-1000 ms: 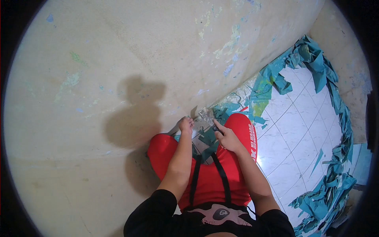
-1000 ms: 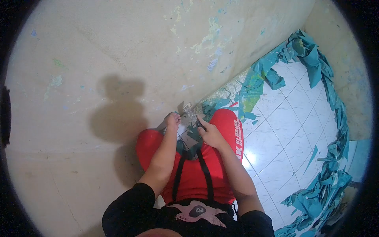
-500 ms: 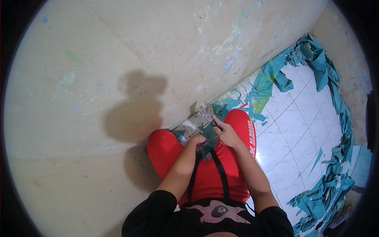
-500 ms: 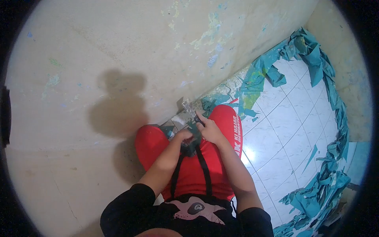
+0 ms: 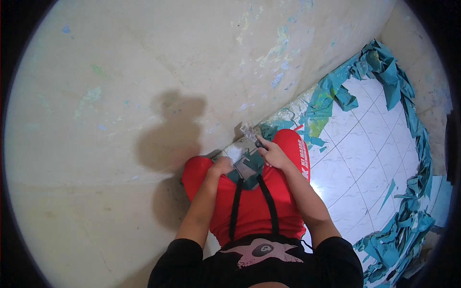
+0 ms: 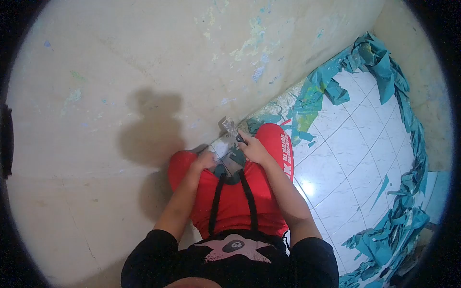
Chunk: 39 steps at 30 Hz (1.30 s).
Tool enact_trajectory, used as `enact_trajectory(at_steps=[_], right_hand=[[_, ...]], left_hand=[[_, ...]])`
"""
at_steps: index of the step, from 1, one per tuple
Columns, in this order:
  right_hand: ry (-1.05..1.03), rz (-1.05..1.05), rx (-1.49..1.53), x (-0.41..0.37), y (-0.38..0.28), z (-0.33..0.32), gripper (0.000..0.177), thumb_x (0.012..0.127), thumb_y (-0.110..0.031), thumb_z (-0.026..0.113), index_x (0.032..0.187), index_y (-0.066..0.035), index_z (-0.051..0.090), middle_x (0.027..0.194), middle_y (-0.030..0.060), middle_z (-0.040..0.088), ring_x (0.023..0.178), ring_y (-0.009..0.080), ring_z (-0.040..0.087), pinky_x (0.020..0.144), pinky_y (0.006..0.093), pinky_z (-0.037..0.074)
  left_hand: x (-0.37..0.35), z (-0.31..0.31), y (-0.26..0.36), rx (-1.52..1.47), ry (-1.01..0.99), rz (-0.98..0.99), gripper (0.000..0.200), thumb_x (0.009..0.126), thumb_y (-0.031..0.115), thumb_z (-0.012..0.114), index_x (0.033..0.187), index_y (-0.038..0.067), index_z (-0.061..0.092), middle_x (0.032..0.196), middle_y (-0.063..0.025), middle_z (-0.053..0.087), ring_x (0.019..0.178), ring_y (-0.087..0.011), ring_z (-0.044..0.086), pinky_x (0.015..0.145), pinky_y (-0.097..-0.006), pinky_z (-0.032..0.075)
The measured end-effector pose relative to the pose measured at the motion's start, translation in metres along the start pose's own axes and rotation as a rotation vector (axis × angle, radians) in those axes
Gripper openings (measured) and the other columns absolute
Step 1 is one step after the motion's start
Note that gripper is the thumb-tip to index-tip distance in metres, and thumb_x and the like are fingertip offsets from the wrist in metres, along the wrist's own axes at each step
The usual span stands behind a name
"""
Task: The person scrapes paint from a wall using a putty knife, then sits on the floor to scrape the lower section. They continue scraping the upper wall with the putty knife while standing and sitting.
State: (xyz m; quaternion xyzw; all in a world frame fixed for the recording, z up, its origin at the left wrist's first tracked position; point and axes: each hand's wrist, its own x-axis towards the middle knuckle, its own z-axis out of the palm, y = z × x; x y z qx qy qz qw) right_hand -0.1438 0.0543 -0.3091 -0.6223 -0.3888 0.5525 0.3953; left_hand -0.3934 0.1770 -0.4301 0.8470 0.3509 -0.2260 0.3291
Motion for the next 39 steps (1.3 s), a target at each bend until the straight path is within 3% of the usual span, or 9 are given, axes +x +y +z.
enact_trajectory(at_steps=[4, 7, 15, 19, 21, 29, 32, 34, 39], right_hand=[[-0.012, 0.008, -0.025, 0.0, -0.014, 0.003, 0.057, 0.094, -0.011, 0.049, 0.148, -0.013, 0.033, 0.066, 0.0022, 0.053, 0.045, 0.0103, 0.048, 0.044, 0.0277, 0.043], [-0.042, 0.027, -0.133, -0.001, -0.018, 0.001, 0.057, 0.093, -0.013, 0.05, 0.148, -0.013, 0.034, 0.066, 0.0044, 0.055, 0.046, 0.0115, 0.051, 0.044, 0.0283, 0.045], [0.021, 0.043, -0.124, 0.004, -0.012, -0.002, 0.063, 0.09, -0.016, 0.053, 0.149, -0.014, 0.031, 0.066, 0.0079, 0.056, 0.048, 0.0151, 0.055, 0.046, 0.0306, 0.047], [0.056, 0.092, -0.072, 0.012, -0.005, -0.002, 0.066, 0.088, -0.016, 0.05, 0.15, -0.011, 0.028, 0.082, 0.016, 0.064, 0.055, 0.0181, 0.059, 0.055, 0.033, 0.05], [0.271, -0.2, -0.086, 0.023, 0.017, 0.005, 0.065, 0.089, -0.016, 0.05, 0.15, -0.012, 0.027, 0.078, 0.0107, 0.062, 0.056, 0.016, 0.057, 0.053, 0.0304, 0.048], [0.218, -0.25, 0.348, 0.015, -0.001, 0.027, 0.045, 0.101, -0.016, 0.042, 0.144, -0.008, 0.036, 0.074, 0.0001, 0.053, 0.052, 0.009, 0.048, 0.047, 0.0242, 0.039], [0.245, -0.282, 0.353, 0.03, 0.012, 0.027, 0.027, 0.099, -0.017, 0.042, 0.123, -0.005, 0.049, 0.074, 0.0009, 0.055, 0.053, 0.0102, 0.049, 0.047, 0.0258, 0.04], [0.179, 0.093, 0.562, 0.031, 0.008, 0.022, 0.017, 0.098, -0.022, 0.039, 0.1, -0.008, 0.049, 0.074, 0.0025, 0.055, 0.053, 0.0115, 0.049, 0.047, 0.0268, 0.041], [0.189, 0.164, 0.597, 0.029, -0.014, 0.052, 0.025, 0.098, -0.032, 0.034, 0.107, -0.014, 0.05, 0.067, 0.0003, 0.044, 0.05, 0.0108, 0.042, 0.04, 0.0266, 0.037]], left_hand=[[0.002, 0.031, 0.031, -0.054, -0.295, 0.146, 0.04, 0.076, 0.016, 0.06, 0.113, 0.006, 0.067, 0.113, -0.0208, 0.065, 0.107, -0.0322, 0.062, 0.093, -0.0397, 0.048], [0.018, 0.061, 0.025, 0.265, -0.406, 0.117, 0.048, 0.08, 0.013, 0.054, 0.128, 0.008, 0.058, 0.125, -0.0196, 0.06, 0.115, -0.0329, 0.058, 0.098, -0.038, 0.045], [-0.025, 0.0, 0.063, -0.716, 0.239, -0.02, 0.043, 0.092, 0.023, 0.052, 0.132, 0.007, 0.054, 0.122, -0.0187, 0.062, 0.11, -0.0287, 0.061, 0.093, -0.0345, 0.046], [-0.024, 0.012, 0.053, -0.536, 0.122, 0.055, 0.04, 0.095, 0.019, 0.052, 0.131, 0.003, 0.054, 0.124, -0.0143, 0.062, 0.113, -0.0202, 0.056, 0.098, -0.0311, 0.042], [-0.012, 0.023, 0.041, -0.601, 0.105, 0.046, 0.04, 0.096, 0.02, 0.052, 0.131, 0.002, 0.054, 0.123, -0.0135, 0.062, 0.113, -0.0197, 0.056, 0.098, -0.0307, 0.042], [-0.001, 0.03, 0.038, -0.673, 0.17, 0.085, 0.044, 0.097, 0.028, 0.051, 0.133, 0.004, 0.052, 0.113, -0.0131, 0.066, 0.101, -0.0218, 0.062, 0.087, -0.0327, 0.048], [-0.012, -0.005, 0.067, -1.153, 0.181, 0.029, 0.049, 0.099, 0.035, 0.049, 0.138, 0.006, 0.046, 0.118, -0.0112, 0.064, 0.104, -0.0236, 0.061, 0.086, -0.0367, 0.049], [-0.009, -0.033, 0.084, -1.365, 0.337, 0.096, 0.053, 0.1, 0.042, 0.042, 0.141, 0.007, 0.041, 0.13, -0.0115, 0.055, 0.109, -0.0194, 0.057, 0.089, -0.0377, 0.048], [0.018, -0.085, 0.112, -1.541, 0.515, 0.178, 0.051, 0.101, 0.043, 0.043, 0.131, 0.003, 0.046, 0.114, -0.0147, 0.063, 0.096, -0.0227, 0.064, 0.077, -0.0345, 0.053]])
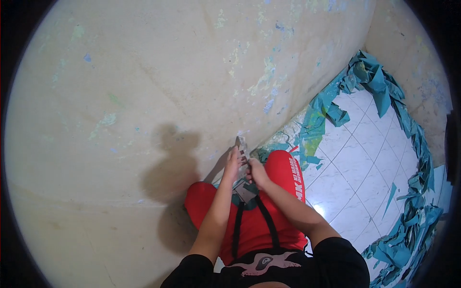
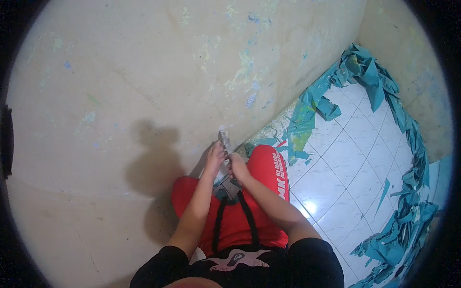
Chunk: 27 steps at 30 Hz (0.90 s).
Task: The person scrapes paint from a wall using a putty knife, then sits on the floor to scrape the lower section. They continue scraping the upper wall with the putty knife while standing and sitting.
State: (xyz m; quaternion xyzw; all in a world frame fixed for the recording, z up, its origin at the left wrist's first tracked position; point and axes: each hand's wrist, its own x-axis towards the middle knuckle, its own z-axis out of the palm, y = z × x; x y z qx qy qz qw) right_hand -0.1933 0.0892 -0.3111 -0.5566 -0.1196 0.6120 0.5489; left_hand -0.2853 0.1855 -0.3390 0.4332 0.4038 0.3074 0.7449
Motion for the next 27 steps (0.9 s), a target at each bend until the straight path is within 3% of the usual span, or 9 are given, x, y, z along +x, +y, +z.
enact_trajectory(at_steps=[2, 4, 5, 6, 9, 15, 17, 24, 27], right_hand=[[0.106, -0.142, -0.089, -0.006, 0.008, 0.027, 0.031, 0.1, -0.032, 0.036, 0.121, -0.012, 0.05, 0.067, 0.001, 0.046, 0.049, 0.0102, 0.043, 0.038, 0.0254, 0.035], [0.151, -0.192, -0.119, -0.008, 0.009, 0.046, 0.033, 0.101, -0.031, 0.037, 0.124, -0.012, 0.05, 0.066, 0.0013, 0.047, 0.047, 0.0102, 0.044, 0.037, 0.0252, 0.034], [0.194, -0.231, -0.145, -0.006, 0.012, 0.053, 0.035, 0.102, -0.031, 0.037, 0.128, -0.011, 0.05, 0.066, 0.0017, 0.049, 0.046, 0.0103, 0.045, 0.037, 0.025, 0.034], [0.186, -0.229, -0.137, 0.0, 0.017, 0.055, 0.035, 0.102, -0.031, 0.037, 0.128, -0.011, 0.05, 0.066, 0.0017, 0.049, 0.046, 0.0103, 0.045, 0.037, 0.025, 0.034], [0.204, -0.236, -0.156, 0.019, 0.035, 0.058, 0.042, 0.102, -0.032, 0.038, 0.136, -0.012, 0.05, 0.065, 0.0089, 0.054, 0.049, 0.0158, 0.053, 0.041, 0.0326, 0.044], [0.192, -0.224, 0.109, 0.017, 0.015, 0.067, 0.036, 0.104, -0.032, 0.037, 0.113, -0.005, 0.058, 0.061, 0.0014, 0.051, 0.039, 0.0104, 0.043, 0.034, 0.0272, 0.03], [0.179, -0.18, 0.22, 0.021, 0.007, 0.064, 0.033, 0.104, -0.032, 0.037, 0.101, -0.007, 0.058, 0.061, 0.0, 0.051, 0.039, 0.0095, 0.042, 0.033, 0.0262, 0.029], [0.139, -0.209, 0.312, 0.032, -0.003, 0.022, 0.035, 0.103, -0.035, 0.036, 0.093, -0.007, 0.054, 0.057, -0.0004, 0.046, 0.038, 0.0099, 0.04, 0.033, 0.026, 0.03], [0.077, -0.151, 0.291, 0.019, 0.006, 0.017, 0.034, 0.103, -0.036, 0.036, 0.091, -0.009, 0.053, 0.056, -0.0009, 0.045, 0.037, 0.009, 0.039, 0.032, 0.0247, 0.03]], left_hand=[[0.003, 0.015, 0.017, -0.068, -0.013, 0.028, 0.05, 0.101, 0.042, 0.043, 0.128, 0.001, 0.048, 0.11, -0.0152, 0.064, 0.09, -0.0217, 0.065, 0.074, -0.0331, 0.054], [0.003, 0.023, 0.036, 0.138, 0.077, -0.003, 0.048, 0.102, 0.041, 0.04, 0.121, -0.001, 0.054, 0.101, -0.0144, 0.066, 0.078, -0.0226, 0.064, 0.073, -0.0343, 0.052], [0.009, 0.023, 0.037, 0.186, 0.114, 0.04, 0.048, 0.102, 0.041, 0.04, 0.108, -0.001, 0.06, 0.092, -0.0138, 0.068, 0.07, -0.0205, 0.063, 0.062, -0.0342, 0.051], [0.01, 0.02, 0.038, 0.196, 0.121, 0.041, 0.048, 0.102, 0.041, 0.04, 0.108, -0.001, 0.06, 0.092, -0.0138, 0.068, 0.07, -0.0205, 0.063, 0.062, -0.0342, 0.051], [0.013, 0.01, 0.036, 0.516, 0.149, 0.055, 0.048, 0.102, 0.039, 0.039, 0.099, -0.001, 0.064, 0.085, -0.0123, 0.069, 0.067, -0.0182, 0.062, 0.061, -0.0337, 0.049], [0.041, 0.011, 0.032, 0.845, 0.207, 0.119, 0.046, 0.099, 0.038, 0.042, 0.101, -0.002, 0.066, 0.082, -0.0122, 0.07, 0.062, -0.0174, 0.06, 0.062, -0.0342, 0.049], [0.055, 0.019, 0.03, 0.845, 0.211, 0.169, 0.051, 0.098, 0.04, 0.039, 0.088, 0.001, 0.071, 0.079, -0.0174, 0.07, 0.081, -0.036, 0.066, 0.079, -0.0441, 0.049], [0.071, 0.055, 0.025, 0.863, 0.187, 0.098, 0.052, 0.097, 0.042, 0.04, 0.091, 0.001, 0.071, 0.087, -0.0189, 0.07, 0.088, -0.0393, 0.065, 0.084, -0.0462, 0.048], [0.05, 0.048, 0.012, 0.953, 0.301, 0.198, 0.052, 0.097, 0.042, 0.039, 0.091, 0.0, 0.071, 0.088, -0.0205, 0.069, 0.089, -0.0392, 0.065, 0.083, -0.0469, 0.047]])
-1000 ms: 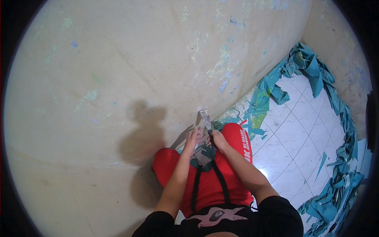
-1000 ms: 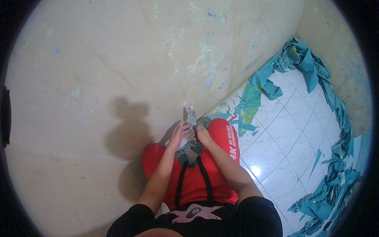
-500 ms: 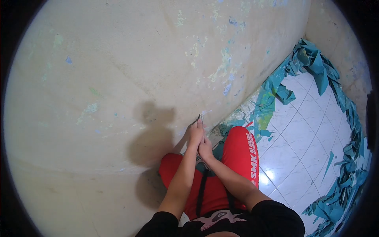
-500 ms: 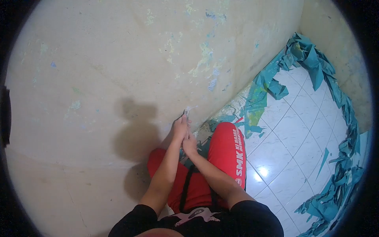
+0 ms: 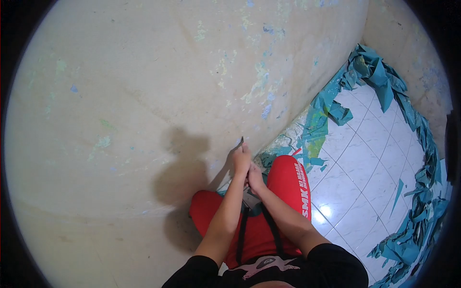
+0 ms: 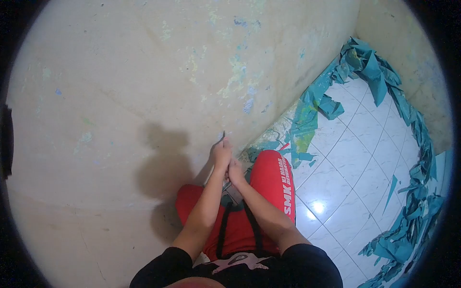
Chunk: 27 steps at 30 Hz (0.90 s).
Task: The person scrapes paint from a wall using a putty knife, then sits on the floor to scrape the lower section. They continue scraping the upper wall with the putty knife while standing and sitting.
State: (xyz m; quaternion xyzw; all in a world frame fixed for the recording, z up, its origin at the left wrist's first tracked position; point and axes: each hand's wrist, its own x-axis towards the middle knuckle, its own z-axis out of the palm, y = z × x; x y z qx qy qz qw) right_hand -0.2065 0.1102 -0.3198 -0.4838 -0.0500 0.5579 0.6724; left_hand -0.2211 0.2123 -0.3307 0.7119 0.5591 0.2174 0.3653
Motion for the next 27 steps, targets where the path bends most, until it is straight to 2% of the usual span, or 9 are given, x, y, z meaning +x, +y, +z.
enact_trajectory(at_steps=[2, 8, 12, 14, 17, 21, 24, 26, 27], right_hand=[[-0.039, 0.005, -0.196, -0.007, 0.01, 0.003, 0.034, 0.103, -0.035, 0.036, 0.09, -0.009, 0.053, 0.056, -0.0006, 0.046, 0.038, 0.0088, 0.04, 0.032, 0.0249, 0.03], [-0.039, 0.006, -0.213, 0.005, 0.038, 0.007, 0.031, 0.103, -0.031, 0.037, 0.099, -0.007, 0.057, 0.059, 0.0014, 0.053, 0.037, 0.0095, 0.045, 0.031, 0.0239, 0.033], [-0.042, 0.0, -0.202, 0.005, 0.037, 0.019, 0.033, 0.103, -0.033, 0.038, 0.101, -0.007, 0.057, 0.06, 0.0014, 0.054, 0.037, 0.0096, 0.045, 0.031, 0.024, 0.032], [-0.028, -0.031, -0.048, 0.004, 0.028, 0.028, 0.034, 0.103, -0.034, 0.037, 0.101, -0.007, 0.057, 0.059, 0.0009, 0.053, 0.036, 0.0096, 0.043, 0.03, 0.0247, 0.031], [0.08, -0.08, -0.062, 0.019, 0.018, 0.027, 0.035, 0.103, -0.035, 0.037, 0.099, -0.006, 0.057, 0.058, 0.0005, 0.052, 0.036, 0.0095, 0.042, 0.031, 0.0252, 0.03], [0.103, -0.061, -0.022, 0.017, 0.004, 0.009, 0.038, 0.103, -0.034, 0.039, 0.088, -0.004, 0.056, 0.057, 0.0019, 0.051, 0.036, 0.0105, 0.043, 0.032, 0.0286, 0.03], [0.081, -0.073, -0.149, 0.02, 0.023, 0.0, 0.041, 0.102, -0.036, 0.038, 0.094, -0.001, 0.059, 0.06, 0.0055, 0.054, 0.039, 0.0135, 0.047, 0.036, 0.0309, 0.034], [0.057, -0.234, -0.425, 0.028, 0.05, -0.003, 0.045, 0.101, -0.037, 0.038, 0.104, 0.001, 0.062, 0.07, 0.0128, 0.061, 0.056, 0.0214, 0.059, 0.053, 0.0365, 0.046], [0.057, -0.231, -0.422, 0.017, 0.038, 0.004, 0.045, 0.101, -0.037, 0.038, 0.104, 0.001, 0.062, 0.07, 0.0128, 0.061, 0.056, 0.0214, 0.059, 0.053, 0.0365, 0.046]], left_hand=[[-0.016, -0.012, -0.007, -0.001, 0.139, 0.046, 0.056, 0.098, 0.043, 0.037, 0.083, 0.002, 0.072, 0.078, -0.0185, 0.068, 0.072, -0.0357, 0.065, 0.071, -0.0448, 0.048], [-0.023, -0.032, 0.002, 0.033, 0.089, -0.057, 0.055, 0.098, 0.042, 0.037, 0.083, 0.002, 0.072, 0.08, -0.0193, 0.069, 0.083, -0.0372, 0.065, 0.079, -0.0444, 0.047], [-0.016, -0.037, 0.001, 0.066, 0.074, -0.006, 0.049, 0.098, 0.037, 0.038, 0.09, 0.001, 0.07, 0.085, -0.0216, 0.068, 0.087, -0.0405, 0.065, 0.083, -0.0494, 0.047], [-0.004, -0.037, 0.0, 0.161, -0.019, 0.013, 0.049, 0.097, 0.04, 0.039, 0.093, 0.002, 0.07, 0.086, -0.0228, 0.068, 0.09, -0.0422, 0.064, 0.085, -0.0499, 0.047], [0.02, -0.018, 0.003, 0.209, -0.019, 0.08, 0.054, 0.097, 0.043, 0.039, 0.087, 0.001, 0.071, 0.082, -0.0199, 0.069, 0.081, -0.0369, 0.066, 0.078, -0.0439, 0.048], [0.019, -0.002, 0.008, 0.108, -0.073, 0.032, 0.056, 0.097, 0.044, 0.038, 0.086, 0.0, 0.07, 0.081, -0.0192, 0.069, 0.075, -0.0349, 0.067, 0.075, -0.0437, 0.049], [0.009, -0.003, -0.005, 0.204, 0.008, 0.103, 0.055, 0.098, 0.043, 0.038, 0.087, -0.001, 0.07, 0.078, -0.0169, 0.069, 0.067, -0.0291, 0.066, 0.069, -0.0406, 0.05], [-0.001, -0.009, -0.023, -0.048, 0.073, 0.014, 0.053, 0.1, 0.04, 0.038, 0.088, -0.002, 0.069, 0.074, -0.0133, 0.068, 0.062, -0.023, 0.064, 0.065, -0.0376, 0.049], [-0.008, -0.015, -0.021, -0.044, 0.071, 0.012, 0.053, 0.1, 0.04, 0.038, 0.088, -0.002, 0.069, 0.074, -0.0133, 0.068, 0.062, -0.023, 0.064, 0.065, -0.0376, 0.049]])
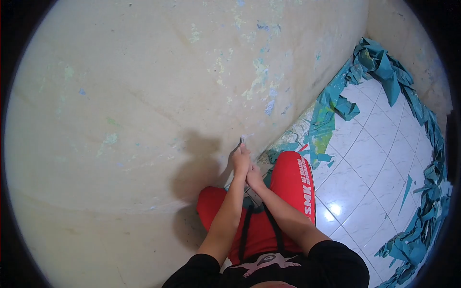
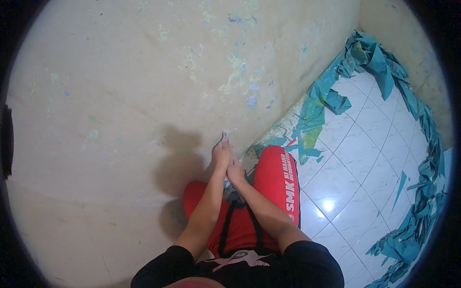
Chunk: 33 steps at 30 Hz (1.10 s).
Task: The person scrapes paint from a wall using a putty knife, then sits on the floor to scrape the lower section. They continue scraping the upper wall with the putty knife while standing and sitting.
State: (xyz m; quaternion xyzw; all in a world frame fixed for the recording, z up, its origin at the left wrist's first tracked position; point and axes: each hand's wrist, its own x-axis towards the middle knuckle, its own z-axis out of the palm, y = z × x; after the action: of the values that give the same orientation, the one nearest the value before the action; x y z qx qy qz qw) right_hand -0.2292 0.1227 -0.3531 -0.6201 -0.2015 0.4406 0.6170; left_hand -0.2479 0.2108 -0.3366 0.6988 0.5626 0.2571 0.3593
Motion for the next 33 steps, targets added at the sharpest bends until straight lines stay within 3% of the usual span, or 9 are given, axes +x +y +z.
enact_trajectory(at_steps=[2, 9, 11, 14, 21, 24, 26, 29, 33], right_hand=[[-0.091, 0.169, -0.071, -0.016, -0.024, -0.003, 0.046, 0.1, -0.038, 0.04, 0.113, 0.001, 0.06, 0.084, 0.0211, 0.066, 0.081, 0.0327, 0.065, 0.074, 0.0406, 0.048], [0.009, -0.055, -0.153, 0.003, 0.021, 0.004, 0.044, 0.098, -0.037, 0.042, 0.109, 0.0, 0.062, 0.095, 0.0269, 0.065, 0.093, 0.0437, 0.062, 0.079, 0.0439, 0.047], [-0.023, -0.003, -0.135, 0.001, 0.02, 0.008, 0.036, 0.098, -0.03, 0.047, 0.112, 0.001, 0.061, 0.081, 0.0119, 0.065, 0.07, 0.0169, 0.06, 0.065, 0.0328, 0.047], [0.101, -0.205, -0.093, 0.003, 0.02, 0.021, 0.037, 0.098, -0.031, 0.048, 0.109, 0.001, 0.061, 0.071, 0.0089, 0.061, 0.058, 0.0146, 0.056, 0.053, 0.0315, 0.043], [0.186, -0.091, -0.003, 0.032, -0.005, -0.009, 0.036, 0.099, -0.031, 0.046, 0.11, -0.001, 0.062, 0.067, 0.0062, 0.059, 0.051, 0.0126, 0.052, 0.045, 0.0295, 0.038], [0.162, -0.137, -0.066, 0.029, 0.007, -0.012, 0.038, 0.098, -0.032, 0.046, 0.113, -0.001, 0.062, 0.072, 0.0086, 0.062, 0.058, 0.0164, 0.058, 0.053, 0.0312, 0.044], [0.143, -0.194, -0.107, 0.019, 0.019, -0.002, 0.038, 0.097, -0.03, 0.048, 0.117, 0.0, 0.06, 0.078, 0.0128, 0.065, 0.07, 0.02, 0.062, 0.066, 0.0336, 0.048], [0.051, -0.069, -0.205, 0.001, 0.017, 0.001, 0.038, 0.096, -0.027, 0.049, 0.119, 0.001, 0.059, 0.083, 0.0161, 0.067, 0.079, 0.0211, 0.063, 0.076, 0.0349, 0.048], [0.067, -0.077, -0.214, -0.004, 0.002, 0.0, 0.035, 0.095, -0.024, 0.05, 0.117, 0.002, 0.059, 0.082, 0.0176, 0.066, 0.077, 0.0208, 0.062, 0.074, 0.0356, 0.048]], left_hand=[[-0.013, -0.009, 0.004, -0.178, 0.023, -0.075, 0.051, 0.101, 0.038, 0.038, 0.088, -0.002, 0.067, 0.071, -0.0117, 0.067, 0.06, -0.0206, 0.062, 0.061, -0.0358, 0.048], [-0.017, -0.015, 0.02, -0.129, 0.012, -0.119, 0.047, 0.101, 0.035, 0.038, 0.102, -0.003, 0.065, 0.077, -0.0154, 0.069, 0.063, -0.0236, 0.065, 0.064, -0.0382, 0.05], [-0.015, -0.017, 0.017, -0.158, 0.011, -0.085, 0.046, 0.1, 0.035, 0.039, 0.102, -0.002, 0.065, 0.078, -0.0152, 0.069, 0.064, -0.0246, 0.065, 0.065, -0.039, 0.05], [-0.006, -0.022, 0.016, -0.05, -0.055, -0.028, 0.047, 0.101, 0.037, 0.037, 0.098, -0.001, 0.065, 0.075, -0.0119, 0.068, 0.062, -0.02, 0.062, 0.064, -0.0348, 0.049], [0.025, 0.013, 0.043, -0.062, -0.154, 0.069, 0.049, 0.101, 0.04, 0.037, 0.101, -0.001, 0.065, 0.076, -0.0127, 0.069, 0.065, -0.0215, 0.064, 0.065, -0.0339, 0.049], [0.006, 0.006, 0.044, -0.041, -0.077, 0.102, 0.05, 0.101, 0.04, 0.038, 0.099, -0.001, 0.065, 0.076, -0.0119, 0.069, 0.065, -0.0201, 0.064, 0.064, -0.0338, 0.05], [-0.008, -0.001, 0.034, -0.181, -0.042, -0.069, 0.052, 0.101, 0.04, 0.036, 0.097, -0.003, 0.065, 0.076, -0.0149, 0.069, 0.07, -0.0254, 0.066, 0.066, -0.0393, 0.05], [-0.015, -0.009, 0.012, -0.222, -0.016, -0.105, 0.052, 0.101, 0.039, 0.037, 0.094, -0.003, 0.065, 0.074, -0.0132, 0.068, 0.067, -0.0218, 0.065, 0.063, -0.0373, 0.049], [-0.012, -0.008, 0.014, -0.232, -0.001, -0.102, 0.052, 0.101, 0.039, 0.037, 0.092, -0.004, 0.065, 0.074, -0.0138, 0.068, 0.066, -0.0232, 0.065, 0.064, -0.0382, 0.049]])
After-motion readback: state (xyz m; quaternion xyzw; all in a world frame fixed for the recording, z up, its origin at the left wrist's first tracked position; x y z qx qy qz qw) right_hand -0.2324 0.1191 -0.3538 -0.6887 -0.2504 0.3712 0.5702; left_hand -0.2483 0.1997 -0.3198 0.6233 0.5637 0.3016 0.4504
